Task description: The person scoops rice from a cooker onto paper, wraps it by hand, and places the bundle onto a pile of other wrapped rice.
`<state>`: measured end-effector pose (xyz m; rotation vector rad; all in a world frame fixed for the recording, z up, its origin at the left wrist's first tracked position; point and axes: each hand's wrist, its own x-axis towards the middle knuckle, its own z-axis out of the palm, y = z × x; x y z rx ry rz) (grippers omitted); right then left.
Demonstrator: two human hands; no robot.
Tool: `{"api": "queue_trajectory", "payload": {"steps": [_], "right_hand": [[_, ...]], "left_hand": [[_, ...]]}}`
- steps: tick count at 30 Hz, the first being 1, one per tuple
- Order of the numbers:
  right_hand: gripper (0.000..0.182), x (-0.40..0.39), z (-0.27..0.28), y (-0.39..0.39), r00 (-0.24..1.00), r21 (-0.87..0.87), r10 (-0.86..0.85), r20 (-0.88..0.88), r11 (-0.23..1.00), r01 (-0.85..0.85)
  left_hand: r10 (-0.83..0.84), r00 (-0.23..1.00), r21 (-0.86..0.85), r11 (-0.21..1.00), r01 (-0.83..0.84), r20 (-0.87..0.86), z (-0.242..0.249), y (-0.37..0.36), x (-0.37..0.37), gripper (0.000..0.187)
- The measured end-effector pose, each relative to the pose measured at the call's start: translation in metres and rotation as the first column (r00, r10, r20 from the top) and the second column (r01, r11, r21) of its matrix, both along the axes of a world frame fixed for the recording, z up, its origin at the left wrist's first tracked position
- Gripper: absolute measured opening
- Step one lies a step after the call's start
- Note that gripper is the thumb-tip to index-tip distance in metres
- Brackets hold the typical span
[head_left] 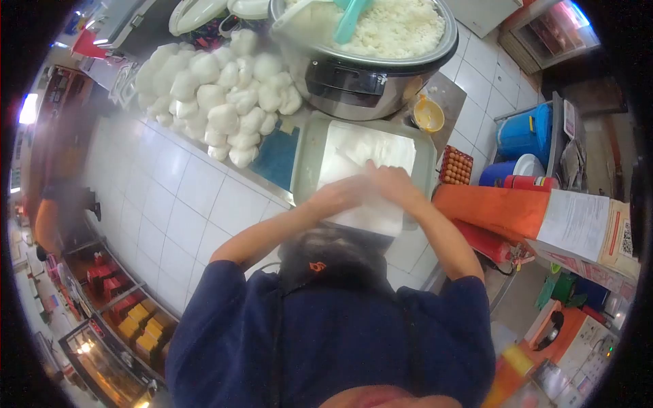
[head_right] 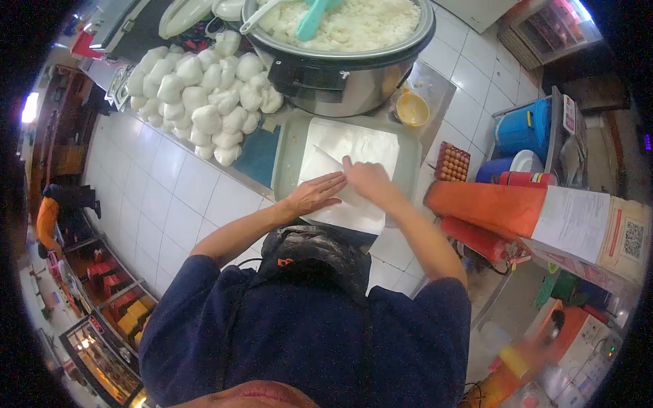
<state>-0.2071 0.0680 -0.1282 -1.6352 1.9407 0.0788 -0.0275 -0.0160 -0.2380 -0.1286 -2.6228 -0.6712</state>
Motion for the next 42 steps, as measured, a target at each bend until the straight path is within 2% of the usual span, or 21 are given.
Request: {"api": "queue_trajectory", "payload": {"steps": [2,4,6,7,10,11,12,14,16,22,24,26,27,29,30,32,33,35,37,39,42], "right_hand": [[0.021,0.019,-0.002,0.020,0.997,0.004,-0.024,-0.075,1.000,0.024],[0.029,0.034,-0.043,0.043,0.993,-0.346,-0.082,-0.087,0.937,0.047],[0.033,0.057,-0.051,0.047,0.973,-0.405,-0.215,-0.085,0.900,0.163],[0.038,0.068,-0.056,0.050,0.938,-0.460,-0.337,-0.074,0.847,0.268],[0.044,0.082,-0.081,0.061,0.920,-0.630,-0.343,-0.187,0.761,0.155],[0.044,0.082,-0.085,0.063,0.916,-0.630,-0.357,-0.184,0.758,0.169],[0.044,0.083,-0.087,0.065,0.919,-0.653,-0.371,-0.133,0.731,0.200],[0.038,0.093,-0.081,0.074,0.906,-0.682,-0.423,-0.015,0.667,0.300],[0.034,0.100,-0.086,0.093,0.896,-0.676,-0.442,0.033,0.651,0.346],[0.022,0.087,-0.106,0.117,0.865,-0.673,-0.497,0.071,0.616,0.409],[0.022,0.068,-0.105,0.100,0.793,-0.337,-0.580,0.185,0.721,0.606],[0.024,0.040,-0.083,0.081,0.515,0.013,-0.760,0.397,0.565,0.825],[0.024,0.031,-0.087,0.071,0.491,0.011,-0.771,0.405,0.541,0.841],[0.027,0.022,-0.095,0.054,0.653,-0.184,-0.747,0.125,0.629,0.755],[0.027,0.012,-0.093,0.048,0.644,-0.190,-0.755,0.126,0.618,0.763],[0.026,0.000,-0.082,0.040,0.847,-0.114,-0.531,-0.001,0.842,0.527],[0.026,0.004,-0.087,0.044,0.856,-0.113,-0.517,0.003,0.850,0.514],[0.026,-0.003,-0.103,0.052,0.893,-0.124,-0.445,0.066,0.885,0.450],[0.017,0.022,-0.092,0.064,0.780,-0.127,-0.602,0.172,0.772,0.623],[0.011,0.063,-0.110,0.081,0.700,-0.391,-0.667,0.255,0.591,0.705],[0.010,0.086,-0.094,0.088,0.691,-0.412,-0.686,0.227,0.575,0.707]], "left_hand": [[-0.005,0.999,0.029,1.000,0.006,-0.032,0.008,0.001,-0.008,0.042],[-0.006,0.998,0.057,0.998,0.010,-0.059,0.009,0.001,-0.011,0.036],[-0.026,0.940,0.038,0.999,0.014,0.340,0.001,-0.004,-0.005,0.025],[-0.031,0.940,0.041,0.999,0.018,0.341,0.001,-0.006,-0.003,0.025],[-0.043,0.960,0.025,0.999,0.038,0.277,0.015,-0.017,0.003,0.024],[-0.096,0.991,-0.037,0.994,0.100,0.091,0.029,-0.021,0.007,0.028],[-0.164,0.982,-0.101,0.983,0.154,-0.090,0.042,-0.022,0.009,0.032],[-0.171,0.980,-0.111,0.981,0.160,-0.097,0.048,-0.025,-0.005,0.037],[-0.175,0.983,-0.151,0.975,0.164,-0.060,0.055,-0.037,-0.017,0.043],[-0.301,0.944,-0.074,0.947,0.313,0.132,-0.007,-0.087,0.005,0.034],[-0.348,0.909,-0.052,0.928,0.369,0.229,-0.002,-0.096,-0.003,0.036],[-0.216,0.765,0.355,0.935,-0.017,0.607,0.018,-0.092,-0.029,0.031],[-0.233,0.756,0.346,0.938,0.009,0.612,0.026,-0.089,-0.044,0.031],[-0.040,0.701,0.083,0.996,-0.027,0.712,0.033,-0.084,-0.076,0.029],[-0.046,0.703,0.078,0.997,-0.013,0.709,0.026,-0.086,-0.090,0.029],[-0.267,0.834,0.111,0.963,0.245,0.482,0.005,-0.088,-0.103,0.036],[-0.253,0.837,0.110,0.967,0.229,0.486,-0.001,-0.086,-0.096,0.036],[-0.310,0.651,0.138,0.943,0.302,0.693,-0.003,-0.097,-0.102,0.036],[-0.312,0.821,0.192,0.949,0.248,0.479,-0.040,-0.103,-0.072,0.028],[-0.115,0.900,0.183,0.982,0.040,0.420,-0.043,-0.085,-0.035,0.015],[-0.012,0.952,0.191,0.980,-0.049,0.307,-0.002,-0.047,-0.002,0.010]]}}
